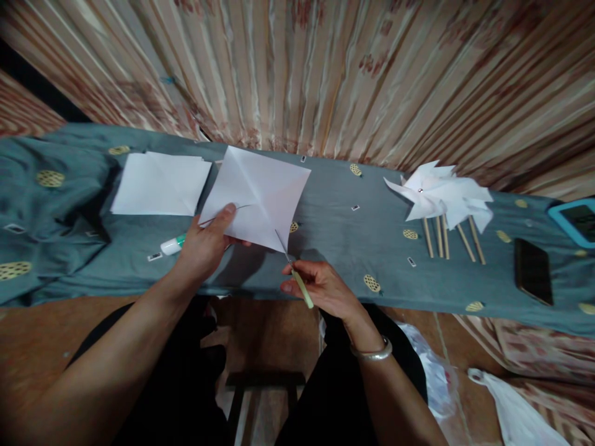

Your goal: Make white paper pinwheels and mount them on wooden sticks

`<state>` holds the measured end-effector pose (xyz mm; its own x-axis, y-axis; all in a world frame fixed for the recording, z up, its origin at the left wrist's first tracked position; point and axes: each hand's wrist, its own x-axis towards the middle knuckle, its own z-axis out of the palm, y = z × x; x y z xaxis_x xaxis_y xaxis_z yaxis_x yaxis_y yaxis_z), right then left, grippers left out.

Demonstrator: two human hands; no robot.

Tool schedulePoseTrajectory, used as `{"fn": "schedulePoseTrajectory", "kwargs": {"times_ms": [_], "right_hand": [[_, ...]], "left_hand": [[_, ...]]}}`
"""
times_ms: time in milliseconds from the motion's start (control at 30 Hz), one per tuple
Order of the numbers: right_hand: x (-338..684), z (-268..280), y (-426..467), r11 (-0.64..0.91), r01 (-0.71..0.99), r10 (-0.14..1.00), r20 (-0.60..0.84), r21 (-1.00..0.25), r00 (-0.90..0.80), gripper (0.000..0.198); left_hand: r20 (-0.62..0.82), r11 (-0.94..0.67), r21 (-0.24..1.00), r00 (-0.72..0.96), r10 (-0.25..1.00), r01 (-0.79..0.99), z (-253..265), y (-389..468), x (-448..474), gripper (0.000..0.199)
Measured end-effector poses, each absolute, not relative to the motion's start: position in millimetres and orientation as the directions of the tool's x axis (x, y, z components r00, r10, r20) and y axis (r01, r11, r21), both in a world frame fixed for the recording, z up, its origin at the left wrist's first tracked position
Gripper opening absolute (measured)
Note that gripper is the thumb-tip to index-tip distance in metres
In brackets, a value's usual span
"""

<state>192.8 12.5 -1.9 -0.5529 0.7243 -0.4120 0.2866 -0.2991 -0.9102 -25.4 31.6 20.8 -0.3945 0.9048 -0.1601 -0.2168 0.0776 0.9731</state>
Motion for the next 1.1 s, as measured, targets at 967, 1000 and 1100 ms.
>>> {"fn": "schedulePoseTrajectory", "kwargs": {"times_ms": [967, 1000, 1100], "right_hand": [[193.2, -3.9, 13.3, -0.409, 0.213, 0.738, -0.458, -0.888, -0.495, 0.040], [193.0, -4.1, 13.2, -0.418, 0.203, 0.739, -0.461, -0.886, -0.491, 0.039], [192.0, -4.0, 13.1, -0.456, 0.178, 0.731, -0.481, -0.872, -0.484, 0.039]], "left_hand": [[-0.177, 0.092, 0.971, -0.403, 0.898, -0.221, 20.1, 31.7, -28.5, 0.014], [-0.175, 0.090, 0.971, -0.404, 0.898, -0.222, 20.4, 31.9, -28.4, 0.014], [-0.186, 0.100, 0.970, -0.409, 0.893, -0.222, 21.4, 32.5, -29.0, 0.015]]}}
